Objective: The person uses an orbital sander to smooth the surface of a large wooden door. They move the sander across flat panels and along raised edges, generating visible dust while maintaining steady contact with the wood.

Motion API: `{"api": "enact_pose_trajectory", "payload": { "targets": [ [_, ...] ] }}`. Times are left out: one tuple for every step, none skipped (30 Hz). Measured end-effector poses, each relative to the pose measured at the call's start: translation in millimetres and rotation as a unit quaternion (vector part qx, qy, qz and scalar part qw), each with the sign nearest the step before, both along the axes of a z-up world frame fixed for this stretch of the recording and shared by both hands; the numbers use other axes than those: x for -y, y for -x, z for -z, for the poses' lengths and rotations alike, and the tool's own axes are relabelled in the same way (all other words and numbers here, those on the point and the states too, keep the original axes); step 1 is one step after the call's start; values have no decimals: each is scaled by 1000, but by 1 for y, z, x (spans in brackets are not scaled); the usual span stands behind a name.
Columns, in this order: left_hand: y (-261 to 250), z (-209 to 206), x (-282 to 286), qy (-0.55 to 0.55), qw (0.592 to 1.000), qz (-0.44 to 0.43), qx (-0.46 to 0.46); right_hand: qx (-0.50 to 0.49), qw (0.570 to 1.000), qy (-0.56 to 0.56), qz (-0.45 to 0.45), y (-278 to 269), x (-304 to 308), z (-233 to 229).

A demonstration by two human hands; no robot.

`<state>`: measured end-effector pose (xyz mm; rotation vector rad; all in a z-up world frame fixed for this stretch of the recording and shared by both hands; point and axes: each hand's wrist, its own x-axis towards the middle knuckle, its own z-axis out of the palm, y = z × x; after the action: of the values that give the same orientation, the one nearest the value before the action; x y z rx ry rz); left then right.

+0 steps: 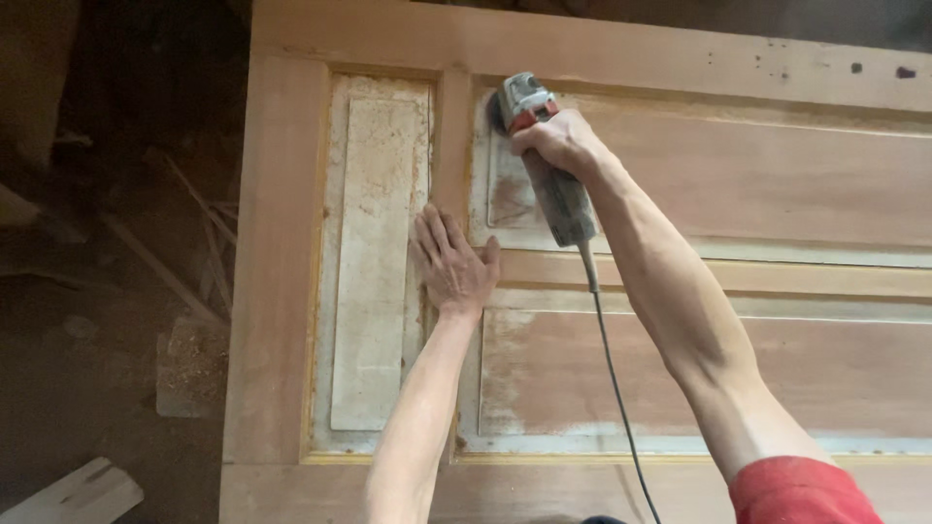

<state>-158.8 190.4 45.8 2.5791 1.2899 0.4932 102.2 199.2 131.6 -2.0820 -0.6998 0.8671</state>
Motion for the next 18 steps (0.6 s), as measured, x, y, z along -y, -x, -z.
{"api": "enact_pose_trajectory", "payload": {
  "targets": [
    [4,1,2,9,1000,5,-3,1,1000,-29,3,5,3,2],
    [9,2,4,18,1000,10,-6,-15,1000,1,3,9,6,2],
    [7,2,1,15,1000,12,-5,-24,999,28,2,7,4,-1],
    [6,2,-2,12,1000,15,-4,-34,998,55,-1,6,1,-4],
    [6,2,1,12,1000,17,-3,-39,997,65,16,5,4,-8],
    [4,1,3,16,1000,14,-3,-45,996,76,32,5,9,-10],
    [5,1,2,21,1000,15,-4,-52,994,87,51,5,10,-11],
    [6,1,1,26,1000,15,-6,-44,994,92,48,4,13,-11],
    [5,0,0,17,1000,12,-7,-34,994,95,44,0,18,-12],
    [4,-1,-1,8,1000,10,-7,-23,994,98,41,-5,25,-13],
    [5,-2,2,1,1000,8,-10,-23,992,105,58,-9,37,-13],
    [6,-3,4,2,1000,8,-10,-23,991,112,75,-14,50,-13],
    [5,-3,3,0,1000,9,-9,-22,989,117,93,-21,60,-13],
    [5,-4,2,-2,1000,9,-8,-35,988,111,101,-27,72,-15],
    [5,-5,2,5,1000,9,-8,-49,987,106,109,-33,82,-17],
    [4,-5,3,12,1000,9,-9,-62,986,100,116,-36,89,-18],
    [4,-5,2,19,1000,9,-11,-66,985,100,122,-37,93,-17],
    [4,-5,3,17,1000,9,-10,-70,984,100,127,-37,94,-17]
  ]
}}
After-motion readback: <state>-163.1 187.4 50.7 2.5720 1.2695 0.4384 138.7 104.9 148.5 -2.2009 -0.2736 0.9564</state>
